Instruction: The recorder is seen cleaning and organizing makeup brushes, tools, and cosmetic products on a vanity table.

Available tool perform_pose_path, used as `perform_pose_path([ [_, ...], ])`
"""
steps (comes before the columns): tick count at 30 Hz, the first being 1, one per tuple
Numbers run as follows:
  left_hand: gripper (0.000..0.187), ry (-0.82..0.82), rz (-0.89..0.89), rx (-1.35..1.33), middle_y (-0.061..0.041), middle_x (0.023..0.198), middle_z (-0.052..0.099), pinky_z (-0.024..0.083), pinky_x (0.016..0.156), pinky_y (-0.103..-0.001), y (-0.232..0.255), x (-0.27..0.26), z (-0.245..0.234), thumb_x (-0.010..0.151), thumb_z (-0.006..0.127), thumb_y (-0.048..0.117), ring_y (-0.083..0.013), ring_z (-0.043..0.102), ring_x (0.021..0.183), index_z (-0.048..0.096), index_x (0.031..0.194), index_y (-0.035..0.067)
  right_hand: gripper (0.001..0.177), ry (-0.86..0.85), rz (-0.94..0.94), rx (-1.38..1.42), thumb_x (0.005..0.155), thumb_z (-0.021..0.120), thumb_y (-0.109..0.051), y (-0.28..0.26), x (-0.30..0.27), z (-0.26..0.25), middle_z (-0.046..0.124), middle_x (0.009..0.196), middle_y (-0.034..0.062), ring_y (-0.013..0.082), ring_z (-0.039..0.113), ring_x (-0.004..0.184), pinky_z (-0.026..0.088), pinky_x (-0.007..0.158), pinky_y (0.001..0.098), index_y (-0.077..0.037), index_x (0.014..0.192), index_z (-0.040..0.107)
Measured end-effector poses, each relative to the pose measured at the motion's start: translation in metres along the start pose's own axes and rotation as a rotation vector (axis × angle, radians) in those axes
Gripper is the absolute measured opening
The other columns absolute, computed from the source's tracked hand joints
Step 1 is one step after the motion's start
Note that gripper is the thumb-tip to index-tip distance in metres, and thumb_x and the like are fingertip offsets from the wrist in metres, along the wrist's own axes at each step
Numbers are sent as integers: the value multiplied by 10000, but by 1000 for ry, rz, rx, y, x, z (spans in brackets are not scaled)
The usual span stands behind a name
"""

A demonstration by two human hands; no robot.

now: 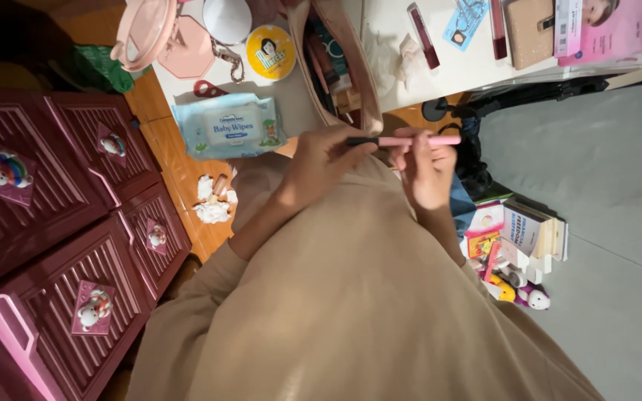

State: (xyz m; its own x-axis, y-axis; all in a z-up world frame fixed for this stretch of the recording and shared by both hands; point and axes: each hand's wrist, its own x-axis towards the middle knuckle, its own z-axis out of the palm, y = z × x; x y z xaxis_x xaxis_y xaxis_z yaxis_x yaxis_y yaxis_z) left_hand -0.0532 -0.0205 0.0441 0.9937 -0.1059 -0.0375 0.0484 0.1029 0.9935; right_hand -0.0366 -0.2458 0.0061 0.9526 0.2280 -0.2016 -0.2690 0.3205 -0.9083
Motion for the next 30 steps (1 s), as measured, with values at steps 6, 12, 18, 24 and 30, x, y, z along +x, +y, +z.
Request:
perform_pose_path([
  [6, 252, -96, 327, 388, -172, 885, 640, 496, 727, -429, 6, 16, 12, 1047, 651, 234, -348, 641, 810, 628, 1010, -14, 317, 57, -79, -153, 1133, 531, -222, -38, 3, -2, 701, 933, 154, 141, 567, 726, 459, 676, 259, 82, 1084, 606],
  [12, 410, -345, 184, 138, -132, 791, 565, 458, 723, -430, 32, 34, 52, 1143, 464, 369, -299, 584, 759, 565, 953, 20, 251, 223, -298, -184, 1133, 634, -265, -98, -1, -24, 632, 818, 86, 99, 492, 588, 393, 519, 217, -51, 1013, 581],
  [18, 463, -343, -234, -234, 17, 734, 478, 432, 638, -310, -5, 44, 46, 1087, 410, 478, -115, 478, 669, 546, 920, 68, 354, 433, -739, -16, 1209, 578, -107, -131, -21, -341, 453, 802, 74, 193, 412, 729, 317, 655, 328, -16, 873, 519],
  [24, 448, -387, -63, -289, 18, 737, 420, 377, 637, -282, -22, 117, 79, 1132, 296, 488, -108, 372, 657, 385, 909, 109, 240, 403, -629, -546, 1218, 641, -139, -157, -14, -88, 587, 1032, 142, 192, 558, 772, 455, 667, 276, 71, 1118, 582],
  [30, 373, -304, 174, -100, -73, 789, 440, 498, 759, -327, -34, 167, 132, 1186, 397, 367, -181, 525, 726, 504, 1030, 45, 235, 938, -1017, -821, 1082, 559, -73, -157, -34, -89, 727, 904, 188, 175, 604, 726, 477, 635, 292, 90, 1024, 719],
])
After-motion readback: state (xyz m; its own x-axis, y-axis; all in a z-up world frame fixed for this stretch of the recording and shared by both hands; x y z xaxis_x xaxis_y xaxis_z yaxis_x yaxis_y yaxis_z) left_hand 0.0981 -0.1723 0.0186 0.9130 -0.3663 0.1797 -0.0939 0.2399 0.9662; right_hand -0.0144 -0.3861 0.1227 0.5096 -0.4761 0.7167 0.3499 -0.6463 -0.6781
